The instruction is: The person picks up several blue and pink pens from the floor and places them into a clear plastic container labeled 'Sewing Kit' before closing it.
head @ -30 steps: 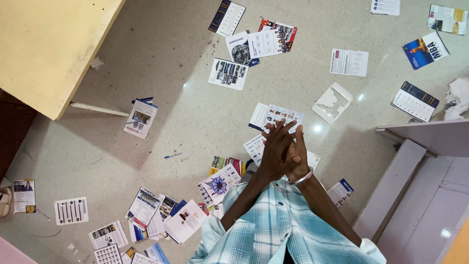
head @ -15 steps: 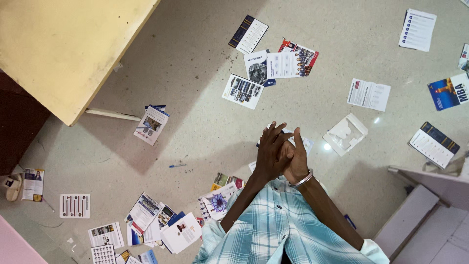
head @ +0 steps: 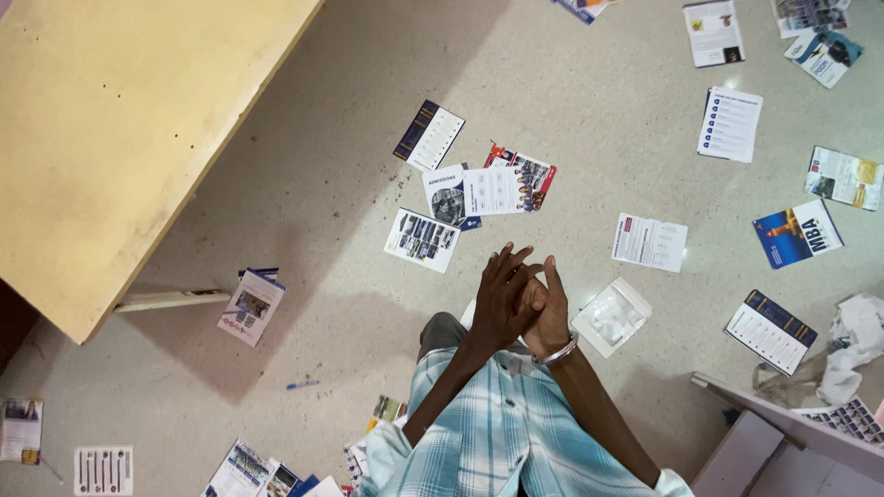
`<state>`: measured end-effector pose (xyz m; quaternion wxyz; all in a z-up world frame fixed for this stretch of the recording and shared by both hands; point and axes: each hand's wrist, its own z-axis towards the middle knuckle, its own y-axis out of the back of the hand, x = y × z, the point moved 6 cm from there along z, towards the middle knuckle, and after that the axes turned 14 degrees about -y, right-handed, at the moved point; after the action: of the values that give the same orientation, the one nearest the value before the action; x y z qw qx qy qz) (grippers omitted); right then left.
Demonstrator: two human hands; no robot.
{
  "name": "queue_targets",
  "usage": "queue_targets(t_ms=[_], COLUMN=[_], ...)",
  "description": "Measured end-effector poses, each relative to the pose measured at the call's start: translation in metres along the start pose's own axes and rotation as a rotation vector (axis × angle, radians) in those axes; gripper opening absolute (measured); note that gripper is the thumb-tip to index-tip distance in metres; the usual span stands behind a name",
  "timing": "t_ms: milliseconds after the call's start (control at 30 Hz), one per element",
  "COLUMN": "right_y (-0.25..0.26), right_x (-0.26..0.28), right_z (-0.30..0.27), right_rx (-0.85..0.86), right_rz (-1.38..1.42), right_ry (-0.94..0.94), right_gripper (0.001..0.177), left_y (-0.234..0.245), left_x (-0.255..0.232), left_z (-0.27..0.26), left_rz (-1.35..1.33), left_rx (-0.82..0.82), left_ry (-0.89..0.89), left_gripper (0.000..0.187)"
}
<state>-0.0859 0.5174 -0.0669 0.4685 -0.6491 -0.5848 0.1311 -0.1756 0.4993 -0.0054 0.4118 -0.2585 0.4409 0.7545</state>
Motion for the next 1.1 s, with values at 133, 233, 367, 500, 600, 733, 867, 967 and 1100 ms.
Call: queue_targets(t_ms=[133, 233, 367, 500, 600, 733, 867, 967, 1100], right_y=[0.023, 0.015, -0.015, -0.055, -0.091, -0.123, -0.123, -0.116, -0.114], right_x=[0.039, 0.081, 0.146, 0.218, 0.284, 0.336, 0.366, 0.396, 0.439], right_z=[0.036, 0.059, 0.100, 0.152, 0.200, 0.255, 0.297, 0.324, 0.380], right_rx=[-0.023, -0.072, -0.121, -0.091, -0.032, -0.091, -0.130, -0.151, -0.110], right_rz=[0.116, 0.117, 0.103, 0.074, 0.002, -0.107, -0.050, -0.007, 0.007], right_ry=[0.049, 0.053, 0.073, 0.116, 0.219, 0.284, 0.264, 0.214, 0.196], right_gripper=[0.085, 0.082, 0.087, 0.092, 0.094, 0.092, 0.089, 0.087, 0.082], left_y=[-0.013, -0.019, -0.019, -0.002, 0.017, 0.027, 0.030, 0.031, 0.033], left_x=[0.027, 0.055, 0.096, 0.152, 0.214, 0.297, 0.347, 0.369, 0.413], left_z=[0.048, 0.088, 0.155, 0.237, 0.311, 0.367, 0.394, 0.422, 0.466], left_rz=[-0.036, -0.064, -0.076, -0.053, -0.179, -0.219, -0.031, -0.026, -0.021], left_rx=[0.061, 0.097, 0.111, 0.068, -0.001, -0.021, -0.029, -0.011, -0.011], left_ry=[-0.005, -0.012, -0.083, -0.161, -0.024, 0.166, 0.168, 0.222, 0.296], left_gripper=[0.062, 0.062, 0.059, 0.044, 0.039, 0.034, 0.039, 0.043, 0.045])
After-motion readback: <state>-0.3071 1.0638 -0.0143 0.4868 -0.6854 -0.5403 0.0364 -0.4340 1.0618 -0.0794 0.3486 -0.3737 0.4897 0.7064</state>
